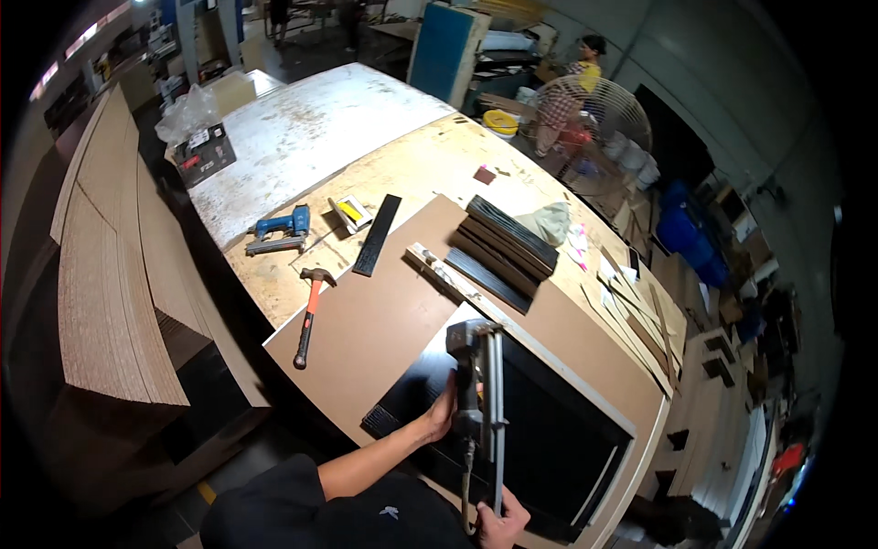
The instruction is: The person assembles a furniture panel by picking up a black board, placing it on a work table, and using a pneumatic nail gun to attach wooden strips and thin vertical spacers to the panel surface.
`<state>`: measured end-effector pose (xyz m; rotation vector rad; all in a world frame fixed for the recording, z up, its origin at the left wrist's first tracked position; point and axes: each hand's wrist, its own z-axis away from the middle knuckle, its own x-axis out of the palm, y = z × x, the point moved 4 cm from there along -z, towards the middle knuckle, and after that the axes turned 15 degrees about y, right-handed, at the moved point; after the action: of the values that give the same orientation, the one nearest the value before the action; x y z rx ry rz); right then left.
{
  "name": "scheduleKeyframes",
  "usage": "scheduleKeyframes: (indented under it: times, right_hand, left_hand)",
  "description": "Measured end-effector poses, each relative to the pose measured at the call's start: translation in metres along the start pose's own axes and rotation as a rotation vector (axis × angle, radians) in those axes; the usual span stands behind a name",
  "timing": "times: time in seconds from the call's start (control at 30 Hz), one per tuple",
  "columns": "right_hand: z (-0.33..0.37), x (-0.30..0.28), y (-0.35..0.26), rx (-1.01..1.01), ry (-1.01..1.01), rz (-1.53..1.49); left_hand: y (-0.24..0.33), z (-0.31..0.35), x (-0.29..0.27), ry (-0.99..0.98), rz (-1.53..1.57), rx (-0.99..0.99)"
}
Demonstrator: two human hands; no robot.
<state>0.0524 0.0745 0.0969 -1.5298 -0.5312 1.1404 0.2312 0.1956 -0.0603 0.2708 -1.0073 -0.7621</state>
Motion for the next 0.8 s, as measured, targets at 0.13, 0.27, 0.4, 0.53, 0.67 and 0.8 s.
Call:
scheduleKeyframes:
  times: [0.13,0.27,0.4,0.53,0.67,0.8]
  right_hand:
    - [0.018,-0.017,-0.005,-0.052,-0.034,-0.047]
    - [0.027,-0.038,-0.018,-0.036,-0.077,0.015]
    - [0.026,-0.066,-0.031,-0.472,-0.282,0.210]
    - [-0.008,-0.100,-0.025,-0.439,0.021,-0.217]
    - [-0.070,-0.090,-0.020,-0.099,0.126,-0.238]
    - [-0.087,-0.074,-0.055,-0.322,0.179,-0.286]
  left_hand:
    - [0.014,0.037,0.016,-0.255,0.002,-0.009]
    - [0.013,0.058,0.030,-0.274,-0.061,-0.066]
    - [0.004,0.074,0.047,-0.480,0.206,-0.089]
    - [-0.010,0.074,0.068,-0.620,0.341,-0.126]
    - [-0.017,0.072,0.115,-0.899,0.368,-0.172]
    - [-0.014,0.078,0.148,-0.793,0.189,-0.131]
